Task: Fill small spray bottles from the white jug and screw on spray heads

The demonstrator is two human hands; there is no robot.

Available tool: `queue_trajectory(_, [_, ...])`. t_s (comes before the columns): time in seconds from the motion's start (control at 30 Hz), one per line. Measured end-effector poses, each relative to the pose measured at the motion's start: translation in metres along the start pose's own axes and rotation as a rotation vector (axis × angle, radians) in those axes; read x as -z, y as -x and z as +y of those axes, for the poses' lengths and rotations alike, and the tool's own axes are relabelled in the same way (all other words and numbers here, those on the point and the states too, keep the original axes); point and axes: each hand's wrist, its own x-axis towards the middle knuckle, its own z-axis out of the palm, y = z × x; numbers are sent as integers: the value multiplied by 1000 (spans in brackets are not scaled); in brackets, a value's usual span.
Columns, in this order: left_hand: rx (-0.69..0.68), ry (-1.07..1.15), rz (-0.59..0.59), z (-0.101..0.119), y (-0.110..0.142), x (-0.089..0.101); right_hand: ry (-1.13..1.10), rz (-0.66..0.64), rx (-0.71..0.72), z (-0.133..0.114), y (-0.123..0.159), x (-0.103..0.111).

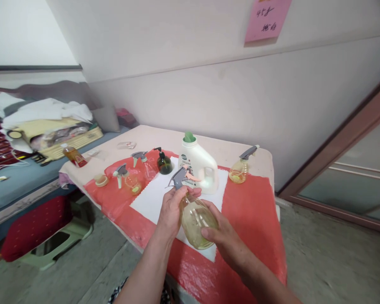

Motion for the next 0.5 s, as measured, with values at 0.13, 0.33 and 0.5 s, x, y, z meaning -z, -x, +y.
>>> queue_trajectory(0.13, [13, 21, -24, 1, 0, 1, -167, -64, -19, 3, -1, -1])
queue_trajectory(0.33, [42, 13, -40, 0, 0, 4, -318, -152, -62, 4, 1, -3])
queue_trajectory(0.5, [40, 53, -66, 2, 1, 3, -153, -180, -63, -1, -4, 5])
